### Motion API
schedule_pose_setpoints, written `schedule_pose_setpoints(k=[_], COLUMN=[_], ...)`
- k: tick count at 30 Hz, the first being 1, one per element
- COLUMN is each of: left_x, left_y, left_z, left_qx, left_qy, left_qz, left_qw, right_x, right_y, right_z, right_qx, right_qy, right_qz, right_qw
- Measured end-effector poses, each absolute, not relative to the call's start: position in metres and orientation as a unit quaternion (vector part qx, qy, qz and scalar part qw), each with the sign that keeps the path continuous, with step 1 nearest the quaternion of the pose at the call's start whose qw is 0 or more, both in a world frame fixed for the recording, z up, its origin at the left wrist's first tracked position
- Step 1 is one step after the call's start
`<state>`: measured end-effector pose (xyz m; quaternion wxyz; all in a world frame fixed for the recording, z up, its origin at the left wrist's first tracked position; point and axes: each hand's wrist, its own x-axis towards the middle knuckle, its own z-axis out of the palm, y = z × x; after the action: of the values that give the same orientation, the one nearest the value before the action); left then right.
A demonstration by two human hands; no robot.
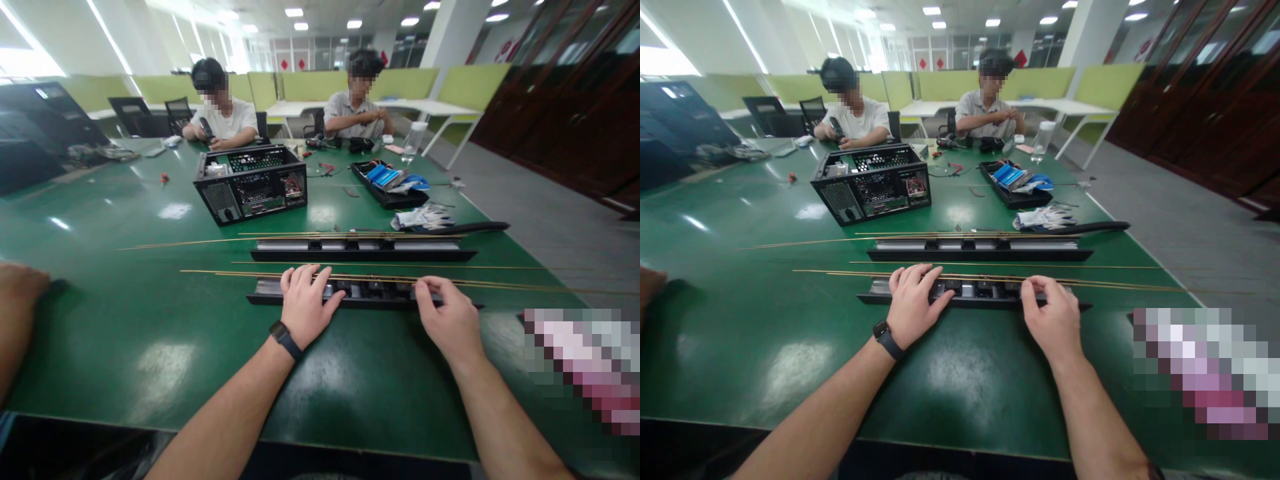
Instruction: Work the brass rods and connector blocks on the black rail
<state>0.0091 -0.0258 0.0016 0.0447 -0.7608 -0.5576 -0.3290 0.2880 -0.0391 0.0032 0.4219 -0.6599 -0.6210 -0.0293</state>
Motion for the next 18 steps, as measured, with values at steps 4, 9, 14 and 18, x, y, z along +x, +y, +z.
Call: schedule_pose_setpoints(k=[4,9,14,18], left_x=[0.009,0.009,0.008,0.008], left_y=[-0.026,-0.025,-0.026,-0.025], left_z=[0.001,0.000,0.000,0.000], left_qx=[-0.761,-0.761,-0.762,-0.761], left_qy=[-0.557,-0.558,-0.559,-0.559], left_qz=[-0.329,-0.327,-0.326,-0.328], left_qw=[0.045,0.045,0.041,0.041], right_x=[0.287,0.293,0.299,0.301], right_y=[-0.039,-0.038,-0.035,-0.033], right_z=[0.003,0.004,0.002,0.001], right_qx=[-0.663,-0.704,-0.741,-0.752], right_qy=[-0.618,-0.575,-0.534,-0.525], right_qz=[-0.038,-0.036,-0.065,-0.072], right_qw=[0.422,0.414,0.401,0.392])
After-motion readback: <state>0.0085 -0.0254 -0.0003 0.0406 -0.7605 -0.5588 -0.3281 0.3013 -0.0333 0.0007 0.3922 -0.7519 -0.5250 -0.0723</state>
